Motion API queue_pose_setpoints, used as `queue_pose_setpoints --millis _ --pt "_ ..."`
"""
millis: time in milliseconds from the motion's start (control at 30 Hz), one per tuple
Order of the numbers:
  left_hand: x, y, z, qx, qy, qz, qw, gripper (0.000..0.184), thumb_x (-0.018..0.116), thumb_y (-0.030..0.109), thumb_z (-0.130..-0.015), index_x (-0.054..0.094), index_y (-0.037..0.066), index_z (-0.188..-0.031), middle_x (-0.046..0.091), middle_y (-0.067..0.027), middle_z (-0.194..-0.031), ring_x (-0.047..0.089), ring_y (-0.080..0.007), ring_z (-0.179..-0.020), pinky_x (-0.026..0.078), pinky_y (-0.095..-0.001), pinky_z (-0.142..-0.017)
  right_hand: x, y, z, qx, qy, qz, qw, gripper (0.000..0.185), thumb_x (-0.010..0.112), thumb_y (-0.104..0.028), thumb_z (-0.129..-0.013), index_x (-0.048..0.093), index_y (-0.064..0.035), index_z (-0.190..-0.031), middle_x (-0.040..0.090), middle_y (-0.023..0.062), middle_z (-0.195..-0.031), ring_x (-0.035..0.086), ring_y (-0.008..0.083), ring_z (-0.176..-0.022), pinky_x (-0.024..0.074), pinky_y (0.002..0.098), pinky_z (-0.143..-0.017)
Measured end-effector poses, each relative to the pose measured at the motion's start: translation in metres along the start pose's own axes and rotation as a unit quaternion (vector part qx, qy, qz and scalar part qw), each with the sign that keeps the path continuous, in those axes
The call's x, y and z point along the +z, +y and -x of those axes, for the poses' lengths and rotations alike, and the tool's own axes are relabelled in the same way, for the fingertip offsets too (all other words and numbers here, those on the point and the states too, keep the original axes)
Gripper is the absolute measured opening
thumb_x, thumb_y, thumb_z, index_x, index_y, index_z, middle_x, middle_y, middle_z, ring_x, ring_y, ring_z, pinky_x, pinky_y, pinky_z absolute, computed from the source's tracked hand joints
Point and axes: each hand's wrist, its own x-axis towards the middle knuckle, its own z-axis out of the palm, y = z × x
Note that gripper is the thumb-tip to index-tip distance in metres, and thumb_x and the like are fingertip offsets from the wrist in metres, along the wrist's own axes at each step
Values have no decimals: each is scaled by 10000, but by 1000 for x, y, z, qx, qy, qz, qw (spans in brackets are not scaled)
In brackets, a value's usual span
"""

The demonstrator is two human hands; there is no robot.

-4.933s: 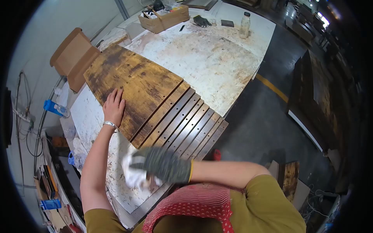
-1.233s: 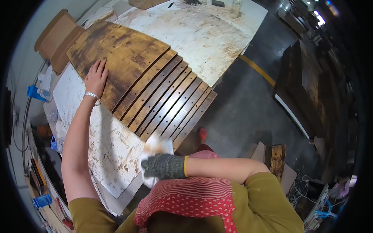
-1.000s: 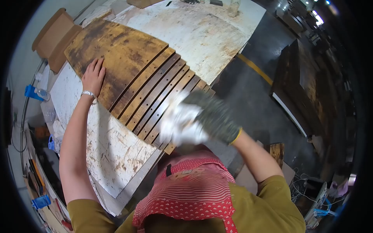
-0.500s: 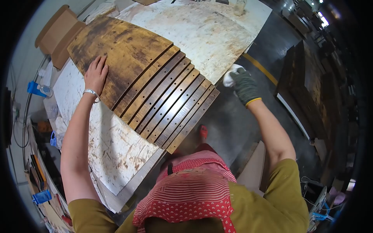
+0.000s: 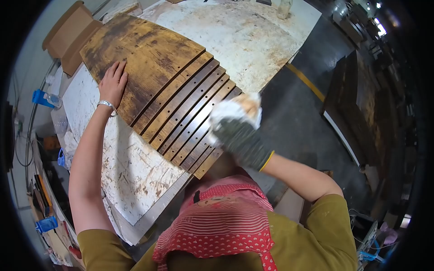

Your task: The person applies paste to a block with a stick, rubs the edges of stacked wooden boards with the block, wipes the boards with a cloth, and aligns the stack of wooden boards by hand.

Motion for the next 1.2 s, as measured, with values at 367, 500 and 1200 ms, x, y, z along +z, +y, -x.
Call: queue_pose_setpoints --millis 367,500,1200 --pt "-3 3 2 -6 -11 -10 1000 477 331 412 -941 378 227 -1378 346 -46 -1435 306 -247 -1322 237 -440 -1073 -17 16 -2 16 -14 48 999 368 606 -174 -775 600 -132 -1140 575 123 -1122 576 299 -1001 481 418 -832" --pt "-1 2 2 -6 -12 -10 1000 480 324 418 -941 381 226 -1378 340 -44 -1439 306 -244 -1322 231 -436 -1075 2 -21 -2 -25 -84 28 996 366 608 -203 -788 591 -142 -1149 560 134 -1137 569 294 -1013 456 421 -874" --pt "2 0 2 4 -20 -11 1000 487 319 422 -944 374 218 -1383 332 -40 -1444 293 -240 -1332 218 -431 -1084 -60 69 22 267 -43 95 958 448 588 -104 -721 569 -121 -1169 555 144 -1169 567 307 -1002 467 392 -816"
